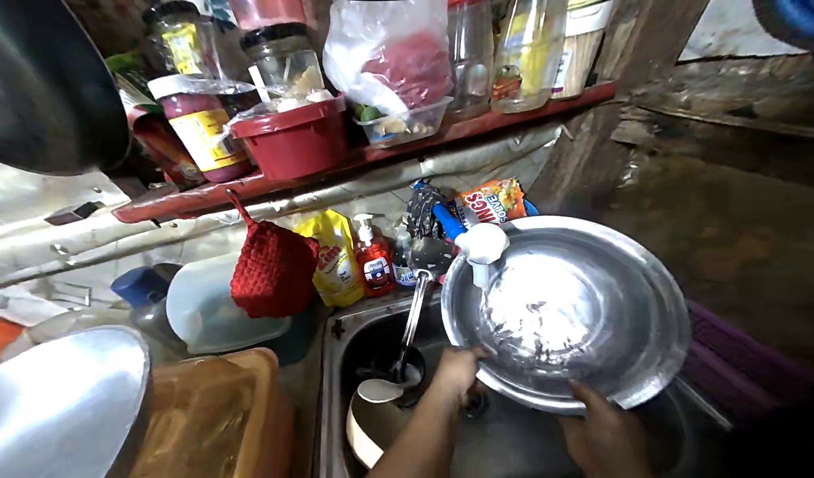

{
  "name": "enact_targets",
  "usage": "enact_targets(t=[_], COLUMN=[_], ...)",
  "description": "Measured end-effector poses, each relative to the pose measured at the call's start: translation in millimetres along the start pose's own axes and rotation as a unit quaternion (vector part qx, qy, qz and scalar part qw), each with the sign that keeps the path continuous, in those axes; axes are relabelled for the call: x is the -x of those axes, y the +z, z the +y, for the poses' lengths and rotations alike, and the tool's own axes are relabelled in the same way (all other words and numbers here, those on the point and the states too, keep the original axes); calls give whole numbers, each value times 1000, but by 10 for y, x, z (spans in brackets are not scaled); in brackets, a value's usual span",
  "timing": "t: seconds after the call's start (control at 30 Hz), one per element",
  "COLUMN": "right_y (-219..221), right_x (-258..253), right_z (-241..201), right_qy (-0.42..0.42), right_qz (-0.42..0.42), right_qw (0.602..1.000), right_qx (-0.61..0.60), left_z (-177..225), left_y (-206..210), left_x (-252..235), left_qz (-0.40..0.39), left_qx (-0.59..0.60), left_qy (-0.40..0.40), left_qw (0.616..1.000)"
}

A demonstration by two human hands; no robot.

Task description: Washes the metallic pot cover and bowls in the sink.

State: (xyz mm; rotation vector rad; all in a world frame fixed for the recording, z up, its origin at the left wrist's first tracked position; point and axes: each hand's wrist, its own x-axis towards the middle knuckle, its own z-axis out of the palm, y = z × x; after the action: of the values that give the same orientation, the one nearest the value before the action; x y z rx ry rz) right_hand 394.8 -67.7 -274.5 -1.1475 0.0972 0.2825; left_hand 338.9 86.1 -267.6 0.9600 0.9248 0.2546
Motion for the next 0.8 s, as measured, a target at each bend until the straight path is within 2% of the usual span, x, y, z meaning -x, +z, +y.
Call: enact_targets(t=[0.03, 0.1, 0.2, 0.3, 0.37, 0.43, 0.5, 0.6, 0.7, 0.8], right_y=[7, 41, 67, 54, 40, 24, 42, 120, 178, 278], right_x=[-56, -195, -400, -538, -616, -663, -693, -641, -507, -346], right_z=[-3, -21, 55, 304, 400, 462, 526, 586, 621, 618], right_qy=[9, 50, 125, 184, 177, 194, 264, 357, 367, 343], right_qz=[-4, 19, 53, 60, 47, 10, -35, -58, -82, -131], right_qw=[1000, 998, 991, 968, 933, 903, 882, 861, 876, 891], right_qx=[-8, -30, -13, 160, 310, 384, 389, 357, 303, 267], left_z=[42, 233, 568, 820, 925, 983, 1004, 959, 829, 696], left_y=[0, -59, -132, -98, -61, -32, -5, 26, 95, 104], left_x=[-14, 20, 206, 497, 680, 813, 929, 1100, 1271, 1467], left_qz=[7, 22, 46, 71, 85, 84, 83, 84, 96, 112], left_qx=[-8, -96, -301, -472, -550, -607, -643, -676, -694, -707], left_qy=[8, 54, 110, 86, 53, 23, 12, 33, 87, 188], left_qw=[1000, 994, 946, 875, 829, 790, 761, 731, 708, 673])
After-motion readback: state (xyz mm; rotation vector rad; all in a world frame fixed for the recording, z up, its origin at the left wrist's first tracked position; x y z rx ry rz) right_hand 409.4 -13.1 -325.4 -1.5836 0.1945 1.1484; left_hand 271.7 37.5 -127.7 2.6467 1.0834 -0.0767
